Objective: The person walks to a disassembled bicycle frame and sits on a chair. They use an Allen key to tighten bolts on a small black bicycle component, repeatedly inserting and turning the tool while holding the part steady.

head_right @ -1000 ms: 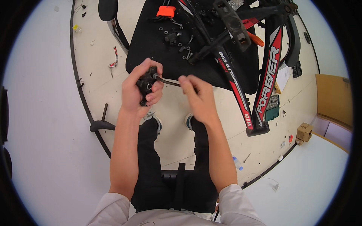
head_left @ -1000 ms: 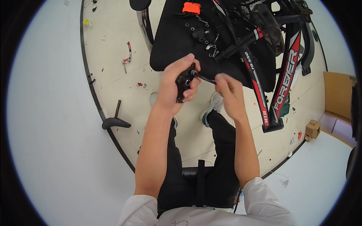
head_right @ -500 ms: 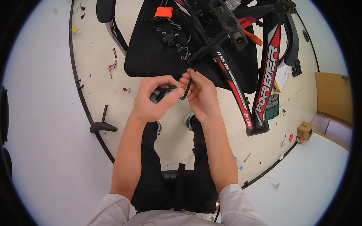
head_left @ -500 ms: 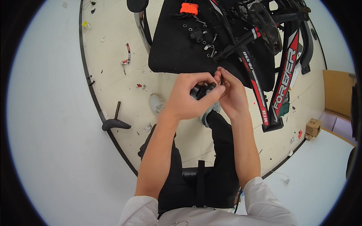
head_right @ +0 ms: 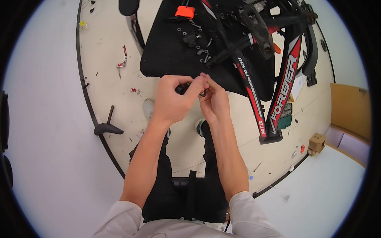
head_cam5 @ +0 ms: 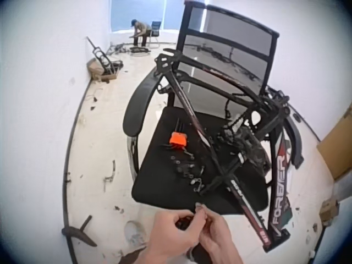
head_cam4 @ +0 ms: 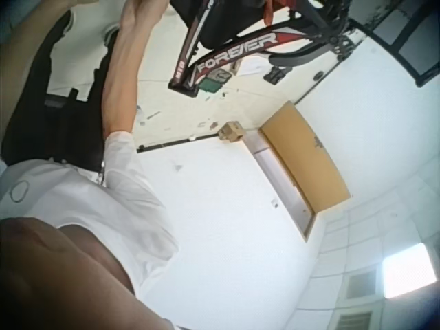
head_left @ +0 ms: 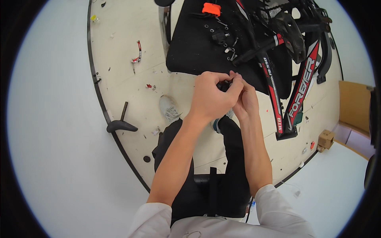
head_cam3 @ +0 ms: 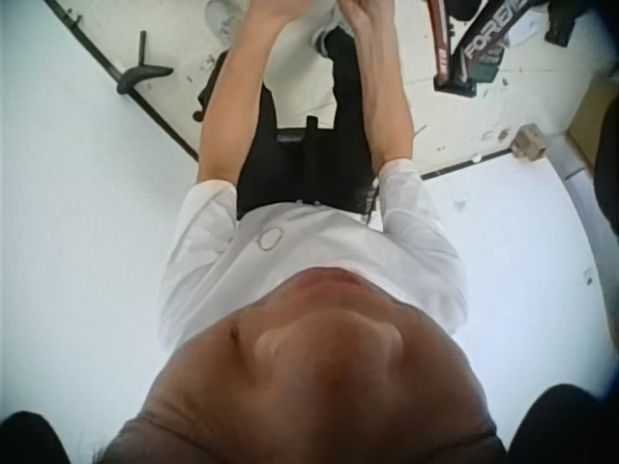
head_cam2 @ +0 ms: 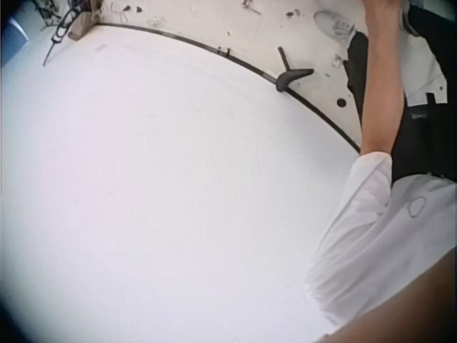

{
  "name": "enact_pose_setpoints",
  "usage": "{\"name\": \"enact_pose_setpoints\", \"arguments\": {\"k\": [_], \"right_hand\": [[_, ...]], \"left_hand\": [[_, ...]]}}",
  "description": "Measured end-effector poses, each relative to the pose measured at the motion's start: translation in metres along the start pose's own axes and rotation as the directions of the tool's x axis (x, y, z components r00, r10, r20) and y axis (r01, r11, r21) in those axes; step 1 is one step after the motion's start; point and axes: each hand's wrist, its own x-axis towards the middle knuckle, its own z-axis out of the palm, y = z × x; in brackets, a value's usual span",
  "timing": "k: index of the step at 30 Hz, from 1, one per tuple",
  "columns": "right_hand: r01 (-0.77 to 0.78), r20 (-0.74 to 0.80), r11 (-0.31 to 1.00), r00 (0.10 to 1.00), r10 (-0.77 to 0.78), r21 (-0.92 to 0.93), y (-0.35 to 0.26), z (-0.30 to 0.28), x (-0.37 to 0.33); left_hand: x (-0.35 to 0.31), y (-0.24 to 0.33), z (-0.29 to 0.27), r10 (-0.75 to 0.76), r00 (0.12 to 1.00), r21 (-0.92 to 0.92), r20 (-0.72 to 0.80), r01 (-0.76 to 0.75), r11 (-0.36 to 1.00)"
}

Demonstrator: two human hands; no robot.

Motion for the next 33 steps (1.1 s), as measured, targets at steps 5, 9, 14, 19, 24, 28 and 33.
{"name": "enact_pose_setpoints", "arguments": {"k": [5, 9, 14, 19, 24, 28, 33], "right_hand": [[-0.042, 0.007, 0.996, 0.999, 0.041, 0.076, 0.019, -0.011, 0.01], [-0.132, 0.05, 0.981, 0.991, 0.127, 0.138, 0.018, -0.02, 0.01], [-0.152, 0.414, 0.915, 0.91, -0.018, 0.374, 0.005, 0.008, 0.007], [0.051, 0.368, 0.971, 0.92, -0.137, 0.234, 0.004, 0.008, -0.002], [0.284, 0.249, 0.951, 0.936, -0.249, -0.119, -0.003, 0.026, -0.013], [0.242, 0.165, 0.955, 0.963, -0.214, -0.174, -0.018, 0.015, -0.009], [0.337, 0.146, 0.886, 0.941, -0.305, -0.319, -0.029, 0.003, -0.008]], "left_hand": [[-0.003, 0.0, 0.002, -0.043, 0.995, 0.04, -0.09, 0.046, 0.998], [-0.009, 0.009, -0.007, -0.104, 0.993, 0.06, -0.063, 0.108, 0.992], [-0.011, -0.011, -0.014, -0.219, 0.976, 0.164, 0.008, 0.215, 0.963], [-0.021, -0.027, -0.015, -0.306, 0.952, -0.003, 0.009, 0.306, 0.952], [-0.005, -0.018, -0.028, -0.413, 0.904, -0.099, 0.108, 0.423, 0.901], [0.002, -0.003, -0.03, -0.455, 0.856, -0.347, 0.246, 0.517, 0.783], [0.001, -0.003, -0.017, -0.307, 0.941, 0.0, 0.14, 0.31, 0.951]]}}
